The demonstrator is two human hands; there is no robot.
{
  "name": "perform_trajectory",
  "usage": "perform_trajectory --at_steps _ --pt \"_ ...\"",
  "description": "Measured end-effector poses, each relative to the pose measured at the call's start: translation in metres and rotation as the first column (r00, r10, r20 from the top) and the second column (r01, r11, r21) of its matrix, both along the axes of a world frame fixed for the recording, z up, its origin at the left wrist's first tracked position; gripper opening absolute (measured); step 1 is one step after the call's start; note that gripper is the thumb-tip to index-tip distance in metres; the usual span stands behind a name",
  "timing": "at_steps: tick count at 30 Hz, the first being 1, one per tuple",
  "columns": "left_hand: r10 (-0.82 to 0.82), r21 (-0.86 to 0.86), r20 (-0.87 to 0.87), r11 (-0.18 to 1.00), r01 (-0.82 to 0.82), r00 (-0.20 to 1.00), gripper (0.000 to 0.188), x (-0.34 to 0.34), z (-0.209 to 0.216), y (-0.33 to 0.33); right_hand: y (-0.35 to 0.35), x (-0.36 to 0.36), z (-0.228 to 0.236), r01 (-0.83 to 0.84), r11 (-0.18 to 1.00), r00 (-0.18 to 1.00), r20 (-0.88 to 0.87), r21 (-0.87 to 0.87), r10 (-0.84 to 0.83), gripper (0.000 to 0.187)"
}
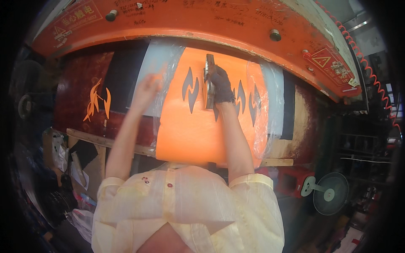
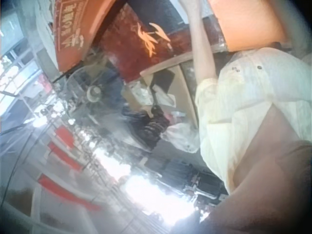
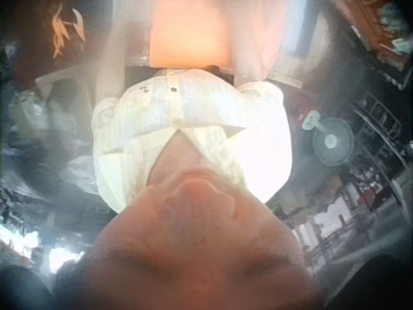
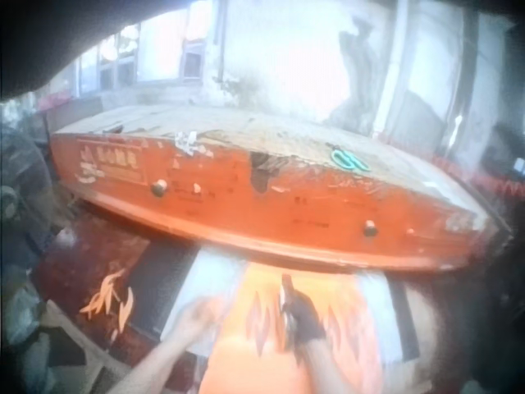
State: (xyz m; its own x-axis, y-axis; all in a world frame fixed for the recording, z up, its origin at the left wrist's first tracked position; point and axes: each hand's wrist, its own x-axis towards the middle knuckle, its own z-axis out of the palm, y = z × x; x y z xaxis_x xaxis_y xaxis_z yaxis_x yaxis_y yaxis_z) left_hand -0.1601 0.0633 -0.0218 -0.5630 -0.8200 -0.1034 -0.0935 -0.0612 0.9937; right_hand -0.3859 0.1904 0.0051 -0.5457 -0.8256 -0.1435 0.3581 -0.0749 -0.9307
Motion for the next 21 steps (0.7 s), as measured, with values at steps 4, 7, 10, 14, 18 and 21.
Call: perform_trajectory --at_steps 4,7,10,14,18,21 --pt "-0.091 -0.07 -0.124 0.994 0.083 0.988 0.038 -0.061 -0.01 0.066 0.0 0.003 0.002 0.019 0.999 0.999 0.028 0.041 -0.021 0.037" --pt "-0.177 0.205 -0.111 0.959 0.197 0.978 0.053 -0.079 0.002 0.088 -0.001 -0.002 -0.001 0.004 0.999 0.998 0.055 0.038 -0.006 0.044" --pt "-0.119 0.065 0.071 0.991 0.115 0.99 0.059 -0.084 0.016 0.092 0.001 -0.005 -0.007 -0.026 0.996 1.0 0.01 0.09 0.025 0.051" --pt "-0.202 0.181 0.108 0.967 0.181 0.973 0.059 -0.086 0.023 0.087 0.003 -0.003 -0.009 0.004 0.996 0.999 0.043 0.089 -0.008 0.054" --pt "-0.248 0.238 0.027 0.943 0.234 0.968 0.05 -0.082 0.02 0.081 0.004 -0.001 -0.006 -0.009 0.998 1.0 0.02 0.062 0.008 0.056" --pt "-0.207 0.243 0.058 0.952 0.187 0.977 0.044 -0.08 0.016 0.078 0.004 -0.002 -0.001 -0.024 1.0 0.999 0.028 0.017 0.024 0.051"
